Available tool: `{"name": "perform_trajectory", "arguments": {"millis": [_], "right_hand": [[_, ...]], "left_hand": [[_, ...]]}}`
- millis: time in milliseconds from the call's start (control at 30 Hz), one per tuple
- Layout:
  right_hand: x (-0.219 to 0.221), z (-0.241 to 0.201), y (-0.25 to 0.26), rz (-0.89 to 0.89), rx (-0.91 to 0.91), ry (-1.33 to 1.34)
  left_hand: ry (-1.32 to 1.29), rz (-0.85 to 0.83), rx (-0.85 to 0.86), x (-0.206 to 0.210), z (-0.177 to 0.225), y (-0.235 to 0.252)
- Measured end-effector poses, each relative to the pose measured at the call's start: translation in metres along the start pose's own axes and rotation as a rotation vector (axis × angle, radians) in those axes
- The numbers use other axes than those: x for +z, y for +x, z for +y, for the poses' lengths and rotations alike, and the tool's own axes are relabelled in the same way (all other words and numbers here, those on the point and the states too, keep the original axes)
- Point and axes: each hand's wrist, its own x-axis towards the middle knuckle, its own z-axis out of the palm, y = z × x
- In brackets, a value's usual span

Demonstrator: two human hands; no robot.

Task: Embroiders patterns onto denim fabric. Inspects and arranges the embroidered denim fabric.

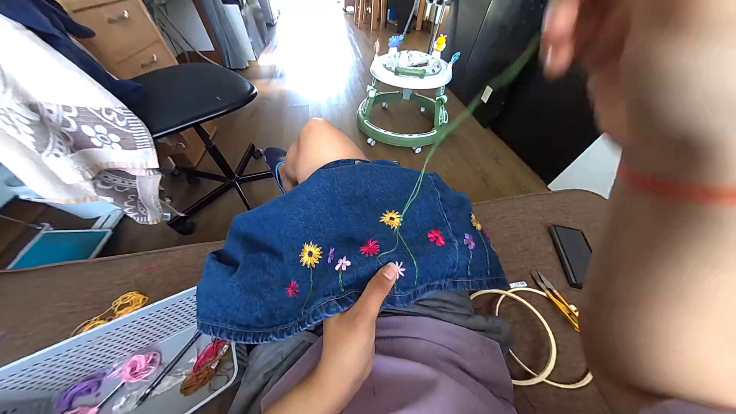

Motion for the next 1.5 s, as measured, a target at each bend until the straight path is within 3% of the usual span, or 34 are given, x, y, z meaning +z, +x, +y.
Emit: {"name": "perform_trajectory", "arguments": {"millis": [167,300,500,1500], "right_hand": [[0.044,0.003,-0.168,-0.329,0.313,0.477],[0.077,0.014,-0.226,-0.210,0.512,0.757],[0.090,0.015,-0.228,-0.127,0.582,0.770],[0.096,0.016,-0.229,-0.074,0.714,0.887]], "left_hand": [[0.007,-0.049,-0.004,-0.009,-0.002,0.000],[0.008,-0.059,0.004,-0.012,-0.003,-0.001],[0.024,-0.057,0.053,-0.012,-0.004,-0.002],[0.087,-0.072,0.154,-0.018,-0.010,-0.003]]}}
